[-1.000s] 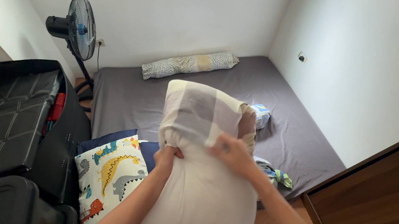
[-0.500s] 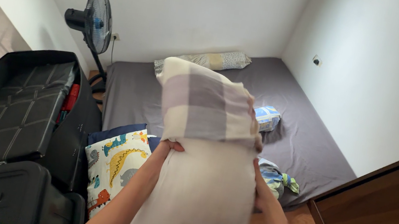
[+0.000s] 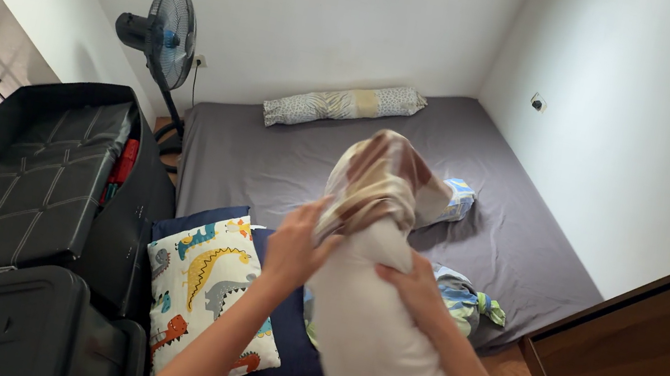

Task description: The person takes a pillowcase from a pile and puts it onto a pillow, smoothing the fabric and folding the opening over.

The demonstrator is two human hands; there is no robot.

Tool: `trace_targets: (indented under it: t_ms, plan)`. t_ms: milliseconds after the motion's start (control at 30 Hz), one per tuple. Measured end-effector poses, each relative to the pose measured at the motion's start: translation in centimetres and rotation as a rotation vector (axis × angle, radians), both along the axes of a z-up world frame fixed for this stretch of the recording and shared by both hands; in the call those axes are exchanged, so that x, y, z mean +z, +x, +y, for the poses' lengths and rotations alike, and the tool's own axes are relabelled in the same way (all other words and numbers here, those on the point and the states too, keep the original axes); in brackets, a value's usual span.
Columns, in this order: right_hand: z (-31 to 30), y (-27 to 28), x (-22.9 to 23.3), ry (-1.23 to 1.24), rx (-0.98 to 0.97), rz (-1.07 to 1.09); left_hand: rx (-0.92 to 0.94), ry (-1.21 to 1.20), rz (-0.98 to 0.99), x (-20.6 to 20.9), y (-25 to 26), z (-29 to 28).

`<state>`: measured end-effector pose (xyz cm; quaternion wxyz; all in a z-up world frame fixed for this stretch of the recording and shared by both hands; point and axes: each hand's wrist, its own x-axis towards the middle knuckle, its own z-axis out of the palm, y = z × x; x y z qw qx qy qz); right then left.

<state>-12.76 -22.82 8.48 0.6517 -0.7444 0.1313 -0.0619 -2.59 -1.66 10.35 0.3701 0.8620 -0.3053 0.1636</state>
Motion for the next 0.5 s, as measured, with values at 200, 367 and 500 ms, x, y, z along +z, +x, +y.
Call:
trace_targets:
  t_ms: [200, 367, 500]
  plan:
    - [1.5, -0.3, 0.0, -0.792, -0.206, -0.313, -0.072, 0.045, 0.076, 0.4, 3.4, -5.6]
    - [-1.0, 2.4, -5.9, -1.068, -0.115, -0.058, -0.439, 0.016, 0.162, 0.1, 0.2, -10.4]
    - [-3.4, 2.0, -9.2, -0.886, -0.164, 0.101, -0.619, 0.11, 0.139, -0.1, -3.6, -9.0]
